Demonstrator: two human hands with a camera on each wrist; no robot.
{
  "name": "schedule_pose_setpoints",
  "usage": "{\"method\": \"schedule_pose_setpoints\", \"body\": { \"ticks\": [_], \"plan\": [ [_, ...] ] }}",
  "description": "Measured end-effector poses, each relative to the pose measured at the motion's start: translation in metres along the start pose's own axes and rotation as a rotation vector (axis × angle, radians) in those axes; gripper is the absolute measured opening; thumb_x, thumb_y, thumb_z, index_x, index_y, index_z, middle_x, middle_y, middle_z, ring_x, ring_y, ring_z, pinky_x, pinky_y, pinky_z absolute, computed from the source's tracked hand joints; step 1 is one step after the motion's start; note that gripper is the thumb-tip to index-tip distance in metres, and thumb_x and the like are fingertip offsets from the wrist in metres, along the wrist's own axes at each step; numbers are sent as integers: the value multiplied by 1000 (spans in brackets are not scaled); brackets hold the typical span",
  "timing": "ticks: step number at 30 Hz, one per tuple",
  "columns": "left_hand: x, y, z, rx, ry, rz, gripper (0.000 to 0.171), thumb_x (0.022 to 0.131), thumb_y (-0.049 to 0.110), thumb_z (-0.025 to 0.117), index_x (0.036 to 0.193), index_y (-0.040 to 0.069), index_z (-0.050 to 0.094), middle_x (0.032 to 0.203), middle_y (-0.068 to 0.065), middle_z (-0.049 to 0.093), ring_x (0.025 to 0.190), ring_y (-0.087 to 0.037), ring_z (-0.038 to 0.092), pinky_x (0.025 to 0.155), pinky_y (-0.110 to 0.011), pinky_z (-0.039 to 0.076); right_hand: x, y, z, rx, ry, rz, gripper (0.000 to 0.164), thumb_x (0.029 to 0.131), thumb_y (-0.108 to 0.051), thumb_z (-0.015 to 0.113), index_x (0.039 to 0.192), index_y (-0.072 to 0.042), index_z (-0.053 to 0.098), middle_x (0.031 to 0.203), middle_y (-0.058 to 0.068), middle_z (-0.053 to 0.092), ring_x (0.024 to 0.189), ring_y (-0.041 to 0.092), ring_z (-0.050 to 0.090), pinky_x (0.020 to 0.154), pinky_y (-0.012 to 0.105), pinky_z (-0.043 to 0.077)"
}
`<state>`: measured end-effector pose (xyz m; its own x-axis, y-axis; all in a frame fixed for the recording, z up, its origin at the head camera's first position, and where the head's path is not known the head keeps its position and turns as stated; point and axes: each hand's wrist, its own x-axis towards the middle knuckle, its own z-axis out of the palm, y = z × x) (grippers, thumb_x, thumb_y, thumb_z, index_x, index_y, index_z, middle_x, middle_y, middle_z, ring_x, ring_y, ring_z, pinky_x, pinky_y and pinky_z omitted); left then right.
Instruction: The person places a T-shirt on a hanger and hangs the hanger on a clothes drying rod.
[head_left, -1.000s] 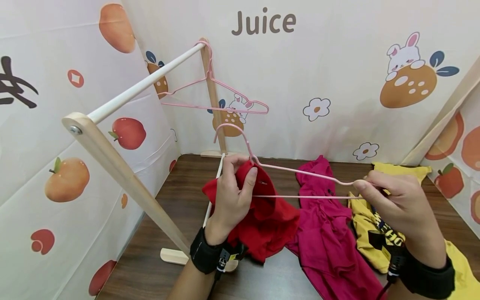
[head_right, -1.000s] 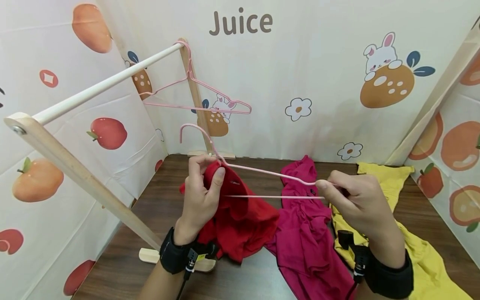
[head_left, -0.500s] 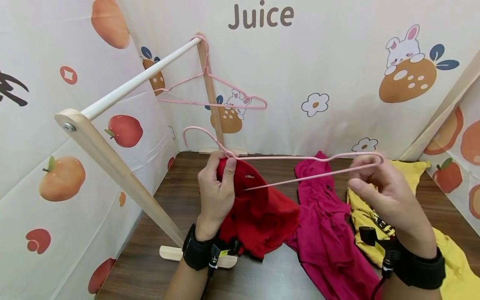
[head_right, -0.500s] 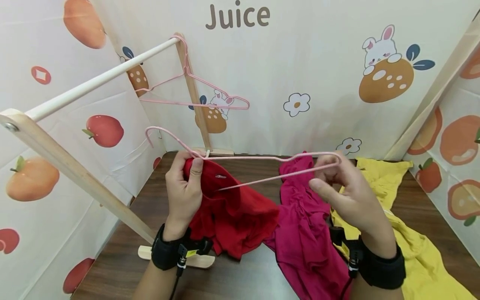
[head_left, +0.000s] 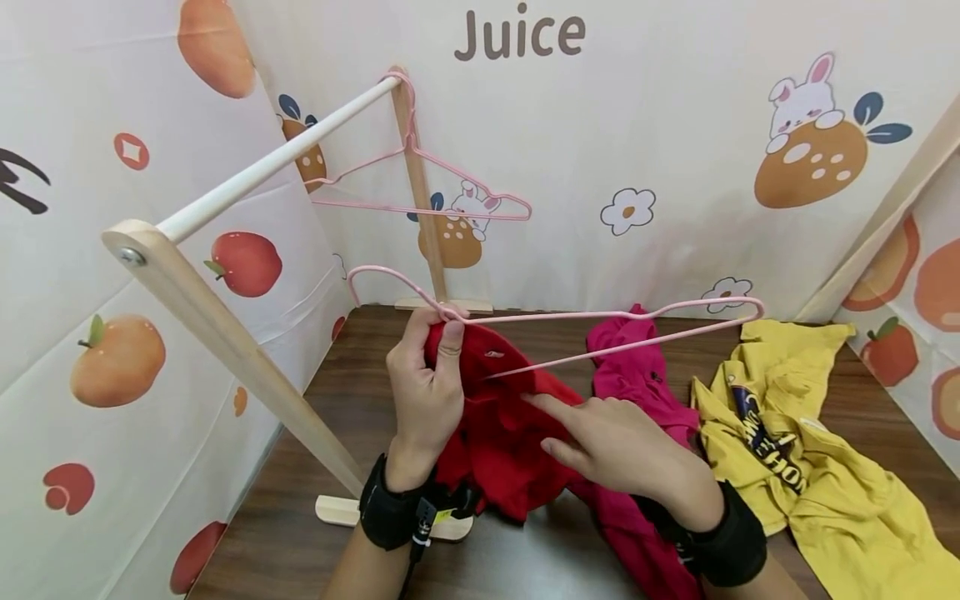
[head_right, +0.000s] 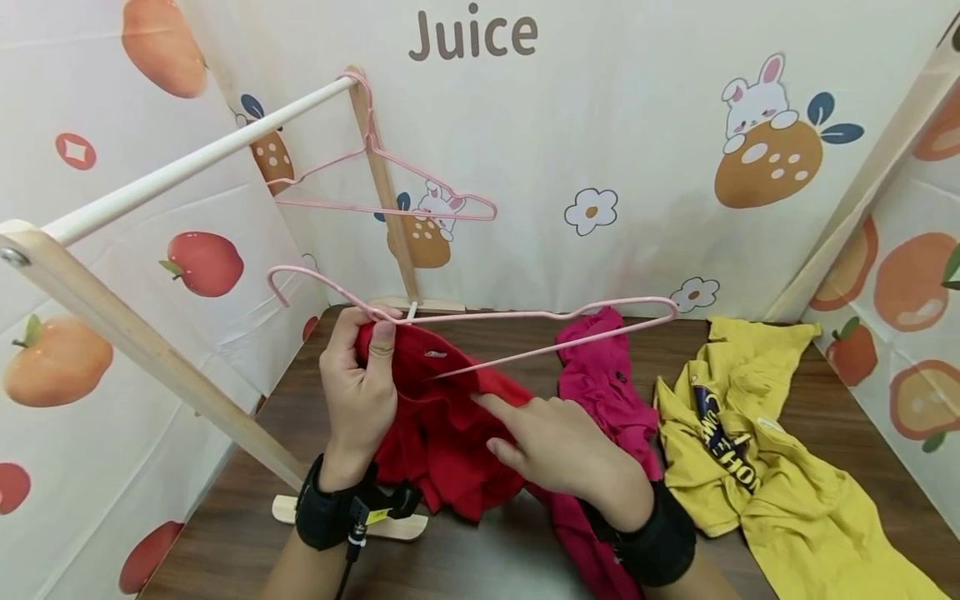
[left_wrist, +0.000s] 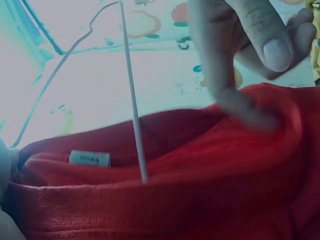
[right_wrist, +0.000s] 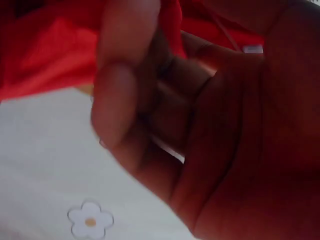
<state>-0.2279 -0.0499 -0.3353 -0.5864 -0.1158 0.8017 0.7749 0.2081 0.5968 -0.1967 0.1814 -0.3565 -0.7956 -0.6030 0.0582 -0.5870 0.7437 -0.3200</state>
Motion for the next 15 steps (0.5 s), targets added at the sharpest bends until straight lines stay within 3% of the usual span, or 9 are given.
{"method": "schedule_pose_setpoints", "body": {
  "ticks": [5,9,12,15],
  "plan": [
    [1,-4,-6,20,-35,7,7,101,3,59,105,0,64,99,-11,71,73,-12,60,60,-19,47,-2,13,-3,-81,58,138,22,98,-40,66,112,-25,61,58,-13,44,52,5,41,47,26,31],
    [5,-10,-10,77,-71,-4,5,100,5,60,102,2,64,97,-10,71,73,-13,60,60,-20,46,-10,30,-20,-63,123,176,19,100,-46,61,94,-28,57,61,-14,46,56,4,43,50,27,33],
    [8,-14,-13,128,-101,-29,6,101,8,61,100,3,64,96,-9,72,81,-15,64,67,-20,48,-19,43,-34,-39,201,141,23,99,-45,63,85,-30,54,61,-16,43,55,1,41,51,24,32],
    [10,-16,-17,179,-127,-56,9,102,12,61,99,4,64,93,-8,71,82,-15,63,70,-23,47,-29,53,-46,12,320,41,24,96,-32,72,81,-32,53,61,-19,41,54,-1,40,52,20,33]
  ]
}}
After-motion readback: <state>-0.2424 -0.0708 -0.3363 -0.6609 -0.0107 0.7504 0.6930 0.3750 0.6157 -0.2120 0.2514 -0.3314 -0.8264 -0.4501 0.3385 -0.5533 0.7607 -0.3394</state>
